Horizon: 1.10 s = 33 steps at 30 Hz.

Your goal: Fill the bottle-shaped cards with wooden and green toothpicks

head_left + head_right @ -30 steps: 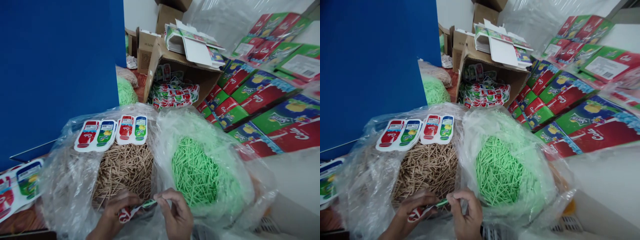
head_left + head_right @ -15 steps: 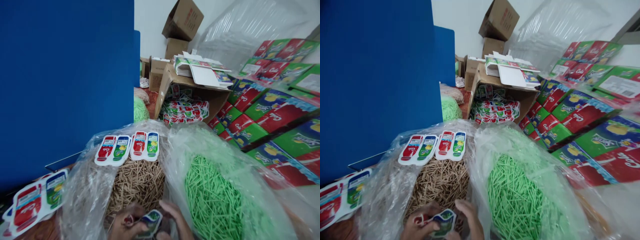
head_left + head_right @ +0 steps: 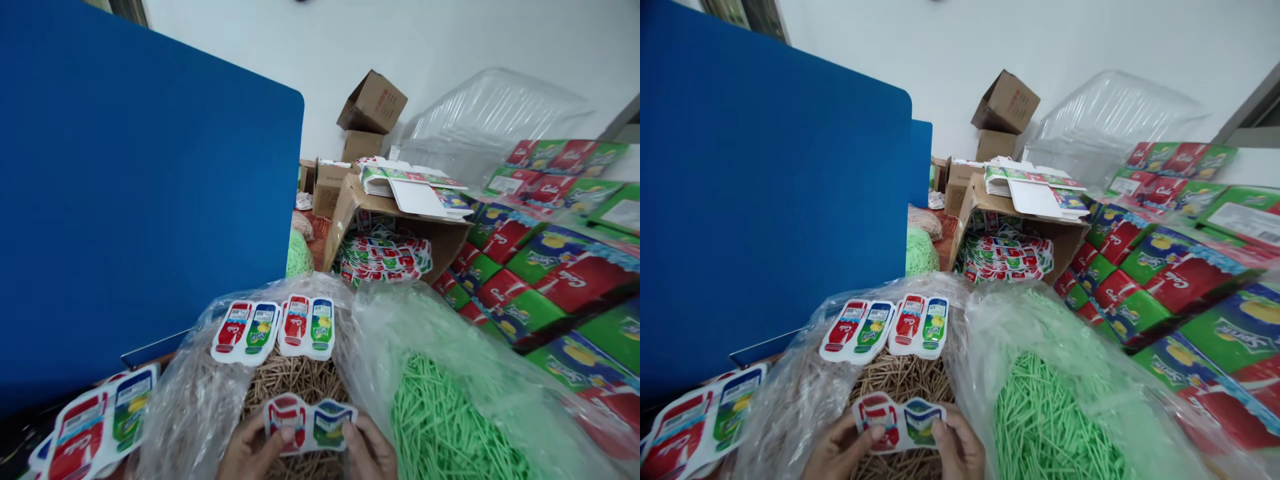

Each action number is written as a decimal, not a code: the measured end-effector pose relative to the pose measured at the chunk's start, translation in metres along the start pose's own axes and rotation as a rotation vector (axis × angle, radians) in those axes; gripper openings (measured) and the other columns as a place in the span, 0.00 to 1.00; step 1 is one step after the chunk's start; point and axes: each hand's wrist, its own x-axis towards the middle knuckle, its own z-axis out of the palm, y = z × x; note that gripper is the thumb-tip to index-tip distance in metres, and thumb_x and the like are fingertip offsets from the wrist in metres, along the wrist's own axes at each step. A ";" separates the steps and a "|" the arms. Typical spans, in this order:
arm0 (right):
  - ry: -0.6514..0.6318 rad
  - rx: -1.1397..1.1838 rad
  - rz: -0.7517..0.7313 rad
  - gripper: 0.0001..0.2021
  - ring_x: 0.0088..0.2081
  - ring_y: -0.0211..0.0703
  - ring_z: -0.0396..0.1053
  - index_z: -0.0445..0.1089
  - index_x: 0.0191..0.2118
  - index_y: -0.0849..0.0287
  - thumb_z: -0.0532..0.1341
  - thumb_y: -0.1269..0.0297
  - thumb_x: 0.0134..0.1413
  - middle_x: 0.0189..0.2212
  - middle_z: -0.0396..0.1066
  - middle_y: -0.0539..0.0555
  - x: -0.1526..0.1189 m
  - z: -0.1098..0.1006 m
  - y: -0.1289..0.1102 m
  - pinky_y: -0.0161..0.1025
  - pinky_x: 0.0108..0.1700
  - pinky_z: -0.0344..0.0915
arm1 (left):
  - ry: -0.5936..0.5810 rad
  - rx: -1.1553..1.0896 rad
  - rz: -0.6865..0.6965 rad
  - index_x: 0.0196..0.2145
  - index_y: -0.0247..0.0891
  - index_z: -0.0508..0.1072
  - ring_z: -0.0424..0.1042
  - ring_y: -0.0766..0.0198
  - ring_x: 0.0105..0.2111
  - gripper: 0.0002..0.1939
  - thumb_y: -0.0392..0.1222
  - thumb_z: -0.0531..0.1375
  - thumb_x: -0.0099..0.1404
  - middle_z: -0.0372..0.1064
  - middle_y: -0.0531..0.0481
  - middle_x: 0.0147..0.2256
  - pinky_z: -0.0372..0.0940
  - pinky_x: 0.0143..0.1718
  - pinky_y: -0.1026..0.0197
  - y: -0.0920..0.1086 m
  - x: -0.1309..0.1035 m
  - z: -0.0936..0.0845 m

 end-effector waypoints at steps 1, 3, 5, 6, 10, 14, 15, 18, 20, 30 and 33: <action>-0.056 0.022 0.026 0.14 0.33 0.50 0.74 0.77 0.32 0.56 0.68 0.51 0.42 0.31 0.77 0.55 0.003 0.004 -0.004 0.41 0.37 0.70 | -0.007 -0.002 0.026 0.38 0.41 0.80 0.72 0.51 0.46 0.19 0.56 0.65 0.53 0.76 0.46 0.45 0.66 0.50 0.52 0.007 0.004 -0.002; -0.160 0.038 0.062 0.19 0.36 0.50 0.74 0.76 0.39 0.57 0.69 0.52 0.41 0.32 0.77 0.54 0.009 0.011 -0.013 0.41 0.40 0.70 | -0.047 -0.016 0.062 0.39 0.42 0.80 0.73 0.52 0.45 0.17 0.52 0.65 0.54 0.75 0.47 0.46 0.67 0.48 0.54 0.021 0.013 -0.005; -0.248 -0.004 0.079 0.20 0.37 0.50 0.74 0.75 0.40 0.58 0.70 0.53 0.41 0.34 0.78 0.54 0.017 0.017 -0.024 0.41 0.41 0.69 | -0.090 -0.056 0.049 0.39 0.42 0.79 0.74 0.52 0.43 0.17 0.52 0.65 0.54 0.77 0.47 0.43 0.70 0.42 0.56 0.032 0.020 -0.006; -0.282 -0.043 0.082 0.19 0.37 0.50 0.74 0.76 0.39 0.60 0.69 0.53 0.41 0.34 0.78 0.55 0.021 0.018 -0.029 0.41 0.40 0.70 | -0.107 -0.081 0.035 0.39 0.42 0.80 0.75 0.52 0.42 0.17 0.52 0.66 0.54 0.78 0.48 0.40 0.71 0.40 0.57 0.037 0.024 -0.006; -0.320 -0.103 0.095 0.18 0.33 0.49 0.74 0.76 0.35 0.62 0.70 0.53 0.40 0.32 0.78 0.56 0.042 0.019 -0.044 0.42 0.37 0.70 | -0.167 -0.073 0.023 0.34 0.39 0.80 0.76 0.54 0.37 0.16 0.50 0.69 0.49 0.79 0.49 0.34 0.70 0.37 0.60 0.051 0.037 -0.004; -0.400 -0.133 0.154 0.23 0.32 0.52 0.75 0.77 0.35 0.62 0.71 0.49 0.34 0.31 0.78 0.57 0.063 0.021 -0.049 0.48 0.38 0.71 | -0.158 -0.012 0.030 0.30 0.36 0.78 0.76 0.56 0.30 0.17 0.53 0.68 0.48 0.79 0.49 0.29 0.70 0.33 0.59 0.062 0.056 -0.004; -0.411 -0.159 0.146 0.25 0.32 0.53 0.75 0.77 0.35 0.63 0.70 0.47 0.34 0.30 0.78 0.57 0.069 0.023 -0.050 0.48 0.37 0.71 | -0.159 -0.003 0.030 0.29 0.35 0.77 0.76 0.56 0.28 0.18 0.54 0.68 0.48 0.79 0.49 0.28 0.70 0.32 0.58 0.064 0.063 -0.003; -0.351 -0.248 0.057 0.26 0.33 0.53 0.75 0.76 0.38 0.64 0.66 0.46 0.38 0.31 0.78 0.57 0.089 0.031 -0.052 0.46 0.37 0.71 | -0.156 0.047 0.038 0.27 0.34 0.76 0.75 0.57 0.24 0.20 0.54 0.68 0.46 0.77 0.50 0.23 0.69 0.28 0.59 0.071 0.090 -0.002; -0.287 -0.335 -0.014 0.24 0.33 0.52 0.75 0.75 0.37 0.65 0.64 0.48 0.41 0.32 0.78 0.57 0.104 0.038 -0.052 0.44 0.36 0.70 | -0.145 0.105 0.040 0.28 0.33 0.76 0.75 0.58 0.23 0.19 0.54 0.67 0.49 0.76 0.51 0.22 0.68 0.28 0.59 0.076 0.109 0.000; -0.038 -0.833 -0.211 0.07 0.34 0.52 0.74 0.73 0.32 0.64 0.60 0.67 0.47 0.27 0.75 0.59 0.154 0.064 -0.036 0.47 0.40 0.68 | 0.071 0.672 0.098 0.48 0.35 0.69 0.72 0.57 0.42 0.14 0.44 0.58 0.66 0.70 0.46 0.45 0.68 0.42 0.49 0.080 0.160 -0.016; 0.000 -0.905 -0.306 0.15 0.43 0.60 0.71 0.71 0.41 0.69 0.60 0.69 0.45 0.37 0.74 0.67 0.148 0.061 -0.033 0.54 0.46 0.65 | 0.200 0.895 0.054 0.46 0.36 0.70 0.69 0.55 0.47 0.13 0.43 0.58 0.65 0.69 0.45 0.48 0.64 0.47 0.46 0.077 0.151 -0.049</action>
